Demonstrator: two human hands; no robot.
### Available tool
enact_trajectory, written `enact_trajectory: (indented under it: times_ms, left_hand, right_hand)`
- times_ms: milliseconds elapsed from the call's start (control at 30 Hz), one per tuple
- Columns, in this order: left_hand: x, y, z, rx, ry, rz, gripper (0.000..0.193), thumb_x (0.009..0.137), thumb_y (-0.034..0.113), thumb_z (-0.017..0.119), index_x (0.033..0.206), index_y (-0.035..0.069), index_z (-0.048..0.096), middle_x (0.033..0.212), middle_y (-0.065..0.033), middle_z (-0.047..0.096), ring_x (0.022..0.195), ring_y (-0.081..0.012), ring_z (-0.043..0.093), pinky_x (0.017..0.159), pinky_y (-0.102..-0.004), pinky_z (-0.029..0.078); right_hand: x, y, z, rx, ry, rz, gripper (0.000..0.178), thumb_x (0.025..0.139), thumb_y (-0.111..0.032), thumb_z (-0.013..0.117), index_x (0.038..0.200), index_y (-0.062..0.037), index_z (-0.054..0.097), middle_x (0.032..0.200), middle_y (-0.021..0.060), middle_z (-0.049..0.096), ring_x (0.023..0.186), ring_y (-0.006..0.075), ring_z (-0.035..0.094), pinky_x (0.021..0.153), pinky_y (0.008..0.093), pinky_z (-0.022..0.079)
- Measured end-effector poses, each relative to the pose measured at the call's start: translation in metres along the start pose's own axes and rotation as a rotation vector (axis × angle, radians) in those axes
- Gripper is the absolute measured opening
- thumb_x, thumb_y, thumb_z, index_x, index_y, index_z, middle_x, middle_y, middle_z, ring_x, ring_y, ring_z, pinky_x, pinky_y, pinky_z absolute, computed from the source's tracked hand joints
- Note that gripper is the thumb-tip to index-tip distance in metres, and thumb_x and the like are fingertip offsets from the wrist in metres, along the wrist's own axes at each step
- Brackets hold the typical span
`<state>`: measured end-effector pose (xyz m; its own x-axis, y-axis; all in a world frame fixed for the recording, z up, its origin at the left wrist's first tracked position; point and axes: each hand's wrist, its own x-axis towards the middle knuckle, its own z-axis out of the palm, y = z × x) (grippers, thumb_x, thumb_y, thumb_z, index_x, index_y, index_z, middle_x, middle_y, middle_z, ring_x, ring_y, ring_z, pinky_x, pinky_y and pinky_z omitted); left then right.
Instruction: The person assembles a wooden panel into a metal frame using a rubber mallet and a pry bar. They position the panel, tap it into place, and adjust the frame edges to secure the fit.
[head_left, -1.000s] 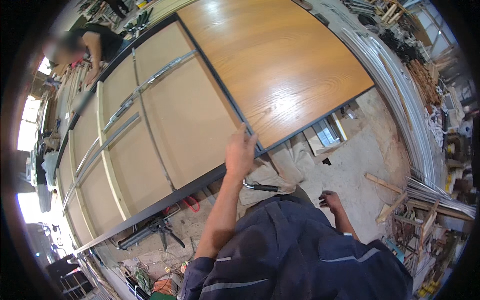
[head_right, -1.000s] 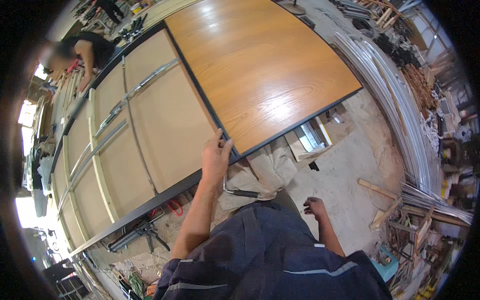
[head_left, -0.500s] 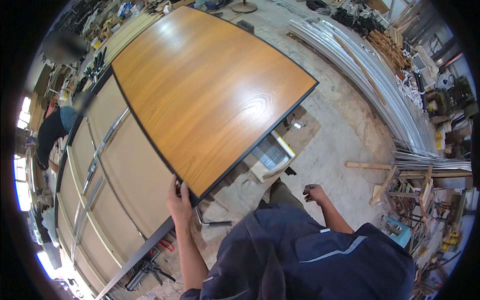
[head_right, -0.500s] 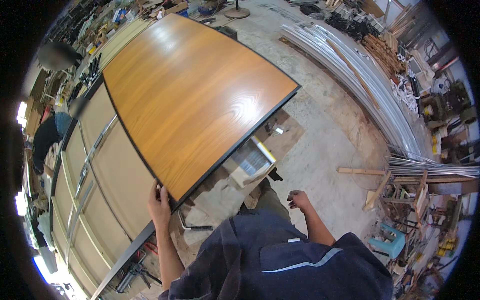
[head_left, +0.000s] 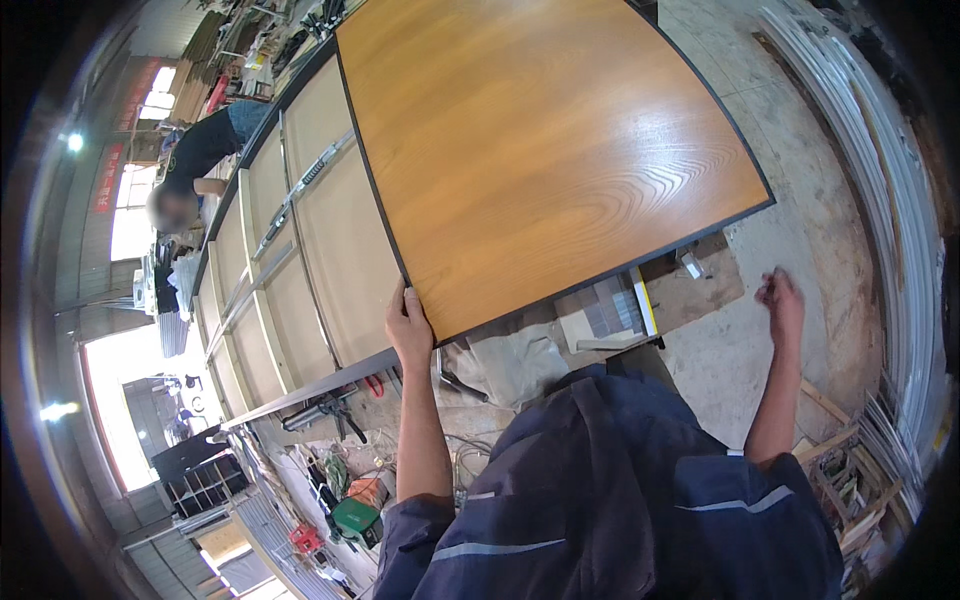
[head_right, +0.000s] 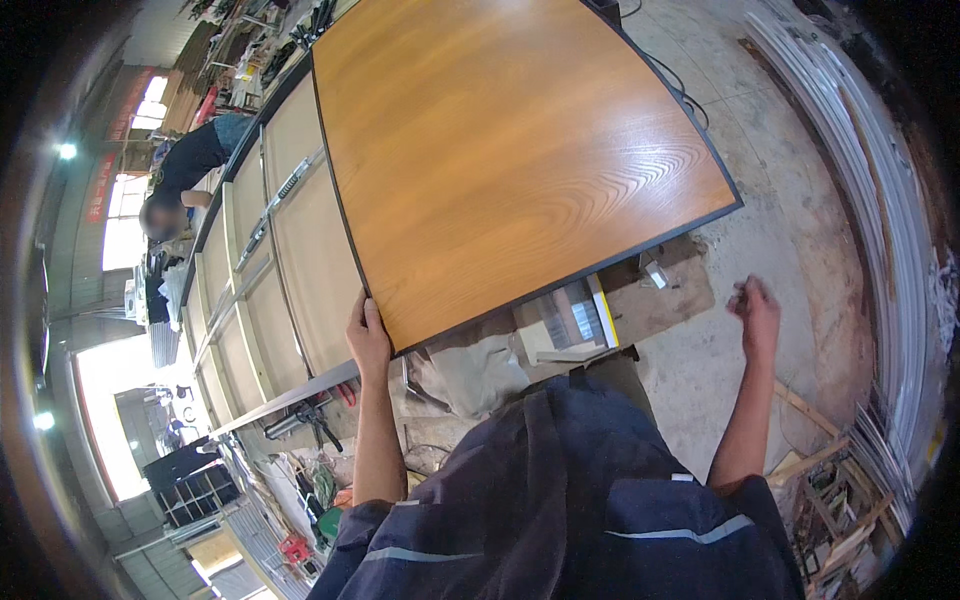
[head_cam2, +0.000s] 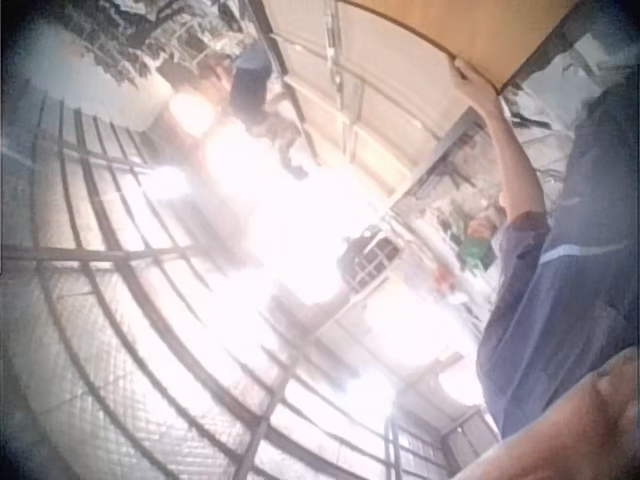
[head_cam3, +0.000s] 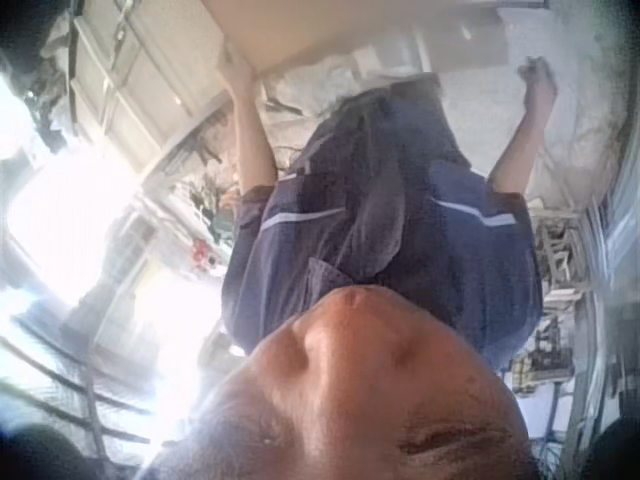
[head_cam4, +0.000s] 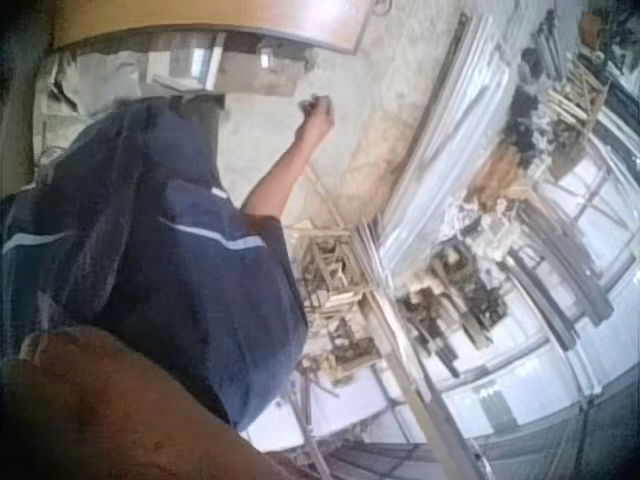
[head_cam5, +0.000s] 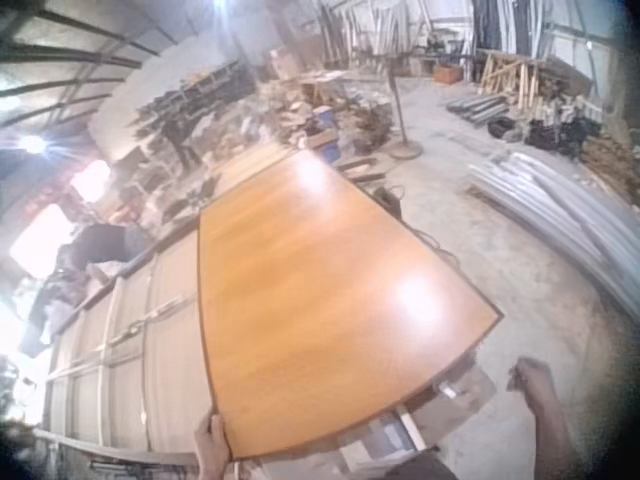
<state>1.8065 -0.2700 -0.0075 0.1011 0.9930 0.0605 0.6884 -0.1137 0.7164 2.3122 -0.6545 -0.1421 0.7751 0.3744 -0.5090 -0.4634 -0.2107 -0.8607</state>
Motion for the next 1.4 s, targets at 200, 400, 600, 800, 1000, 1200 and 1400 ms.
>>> enact_trajectory:
  times_ms: [200, 400, 600, 800, 1000, 1200, 1400]
  left_hand:
    - [-0.008, 0.001, 0.009, 0.134, 0.075, 0.011, 0.042, 0.108, 0.024, 0.048, 0.136, -0.004, 0.061, 0.13, -0.0252, 0.067, 0.123, -0.0352, 0.064, 0.105, -0.0412, 0.048]
    - [-0.003, 0.027, 0.025, 0.242, 0.066, -0.001, 0.044, 0.11, 0.027, 0.045, 0.14, -0.003, 0.057, 0.133, -0.0243, 0.065, 0.125, -0.0356, 0.062, 0.106, -0.0406, 0.046]
    - [-0.009, 0.028, 0.022, 0.334, -0.04, -0.047, 0.057, 0.112, 0.037, 0.038, 0.142, -0.009, 0.052, 0.142, -0.0266, 0.058, 0.133, -0.037, 0.054, 0.113, -0.0402, 0.039]
    - [-0.005, -0.014, 0.013, 0.449, -0.033, 0.042, 0.051, 0.113, 0.034, 0.035, 0.138, -0.006, 0.056, 0.132, -0.0272, 0.064, 0.121, -0.0387, 0.062, 0.101, -0.0438, 0.048]
    - [0.003, 0.041, 0.028, 0.466, -0.002, -0.148, 0.048, 0.111, 0.033, 0.042, 0.143, -0.001, 0.054, 0.121, -0.0295, 0.068, 0.115, -0.0359, 0.069, 0.095, -0.0413, 0.052]
    - [0.004, 0.022, 0.018, 0.451, 0.011, -0.018, 0.048, 0.111, 0.034, 0.04, 0.145, 0.003, 0.053, 0.119, -0.0288, 0.069, 0.113, -0.0419, 0.068, 0.092, -0.0454, 0.053]
    - [0.001, 0.009, 0.019, 0.364, -0.011, -0.045, 0.046, 0.111, 0.034, 0.04, 0.142, 0.003, 0.053, 0.115, -0.0304, 0.068, 0.11, -0.0463, 0.067, 0.091, -0.0484, 0.052]
  right_hand:
    - [0.06, -0.136, 0.078, -0.017, -0.1, -0.199, 0.04, 0.101, -0.03, 0.063, 0.122, 0.0037, 0.065, 0.107, 0.0106, 0.071, 0.089, 0.0171, 0.065, 0.082, 0.0346, 0.054]
    - [0.061, -0.174, 0.133, -0.578, -0.267, -0.479, 0.053, 0.09, -0.024, 0.069, 0.134, 0.0037, 0.061, 0.122, 0.0205, 0.071, 0.114, 0.0295, 0.066, 0.102, 0.0367, 0.048]
    - [0.059, -0.157, 0.122, -0.566, -0.219, -0.414, 0.051, 0.09, -0.025, 0.069, 0.133, 0.0018, 0.063, 0.125, 0.0235, 0.068, 0.118, 0.0345, 0.065, 0.103, 0.0387, 0.047]
    - [0.057, -0.152, 0.124, -0.406, -0.262, -0.334, 0.048, 0.092, -0.021, 0.067, 0.132, 0.0062, 0.063, 0.124, 0.0226, 0.068, 0.118, 0.0319, 0.064, 0.102, 0.0387, 0.048]
    - [0.063, -0.151, 0.12, -0.298, -0.291, -0.235, 0.047, 0.094, -0.014, 0.06, 0.135, 0.0093, 0.059, 0.127, 0.0181, 0.066, 0.117, 0.0237, 0.061, 0.106, 0.0351, 0.044]
    - [0.067, -0.146, 0.124, -0.324, -0.302, -0.216, 0.052, 0.096, -0.016, 0.058, 0.141, 0.0091, 0.055, 0.132, 0.0178, 0.065, 0.119, 0.0234, 0.06, 0.107, 0.0343, 0.043]
    - [0.067, -0.157, 0.12, -0.459, -0.296, -0.262, 0.052, 0.097, -0.018, 0.058, 0.142, 0.007, 0.056, 0.132, 0.0178, 0.066, 0.121, 0.0235, 0.06, 0.108, 0.0345, 0.042]
